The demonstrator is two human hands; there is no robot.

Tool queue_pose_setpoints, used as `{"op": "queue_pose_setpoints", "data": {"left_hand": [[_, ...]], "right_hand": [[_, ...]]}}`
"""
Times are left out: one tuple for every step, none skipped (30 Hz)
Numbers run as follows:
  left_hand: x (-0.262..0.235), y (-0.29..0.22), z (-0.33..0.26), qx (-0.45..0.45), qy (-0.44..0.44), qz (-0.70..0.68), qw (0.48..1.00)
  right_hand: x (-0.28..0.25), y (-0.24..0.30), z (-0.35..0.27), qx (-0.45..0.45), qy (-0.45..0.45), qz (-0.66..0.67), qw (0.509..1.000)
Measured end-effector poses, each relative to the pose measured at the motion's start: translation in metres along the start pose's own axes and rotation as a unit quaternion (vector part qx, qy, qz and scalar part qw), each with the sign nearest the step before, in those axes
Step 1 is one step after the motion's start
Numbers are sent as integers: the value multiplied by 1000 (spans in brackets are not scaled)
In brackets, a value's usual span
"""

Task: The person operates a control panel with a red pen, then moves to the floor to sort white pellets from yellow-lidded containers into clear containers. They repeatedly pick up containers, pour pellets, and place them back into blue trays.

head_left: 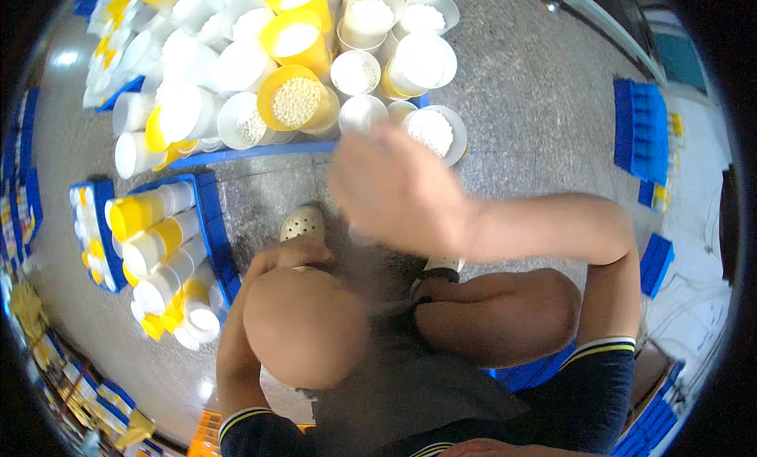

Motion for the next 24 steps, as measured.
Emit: {"op": "queue_pose_setpoints", "data": {"left_hand": [[14,0,-11,-29,-8,-34,999],[25,-2,-21,-60,-23,-69,996],[34,-5,-31,-94,-40,-108,989],[41,-9,-40,-125,-63,-144,980],[49,-15,-49,-150,-91,-175,969],[57,-20,-56,-173,-118,-206,956],[64,-25,-61,-187,-145,-233,943],[71,-28,-63,-199,-170,-258,930],[79,-31,-65,-207,-191,-282,917],[87,-33,-64,-212,-208,-304,905],[93,-35,-61,-214,-224,-322,894],[99,-36,-55,-211,-238,-338,886],[104,-36,-48,-208,-247,-354,878],[106,-36,-40,-204,-255,-366,872],[106,-34,-32,-202,-258,-375,867],[104,-32,-25,-199,-262,-380,864],[100,-29,-19,-201,-267,-378,863],[93,-24,-14,-203,-280,-375,860],[84,-19,-12,-203,-299,-364,858],[70,-14,-10,-194,-327,-354,854],[57,-10,-10,-181,-355,-348,848],[42,-8,-10,-151,-388,-339,843],[29,-5,-11,-138,-413,-336,835],[15,-3,-11,-113,-439,-331,828]], "right_hand": [[-2,-37,11,80,-56,90,991],[-1,-60,25,1,-88,39,995],[-5,-76,35,-27,-139,118,983],[16,-76,42,-33,-25,62,997],[40,-74,48,-40,87,3,995],[63,-76,50,-46,196,-61,978],[68,-78,56,-52,176,-66,981],[73,-78,61,-56,161,-67,983],[81,-80,61,-53,192,-64,978],[85,-81,62,-51,188,-29,980],[94,-86,62,-40,226,5,973],[99,-90,63,-28,233,46,971],[102,-91,64,3,220,54,974],[108,-89,64,-16,230,32,973],[114,-88,62,-28,235,7,972],[122,-87,58,-34,275,-16,961],[121,-86,60,-33,252,-9,967],[121,-85,59,-26,259,0,966],[118,-87,60,-12,271,2,963],[109,-87,63,2,265,10,964],[96,-88,66,25,263,12,964],[85,-92,67,61,291,6,955],[49,-86,69,17,198,5,980],[5,-78,64,-25,108,3,994]]}}
Point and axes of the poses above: each hand's wrist, its own z-axis towards the middle knuckle, its own x-axis out of the palm, y = z × x, the point moved 7 cm from there along z, towards the middle knuckle, and after that the axes turned 6 degrees about -y, right-handed, at the moved point
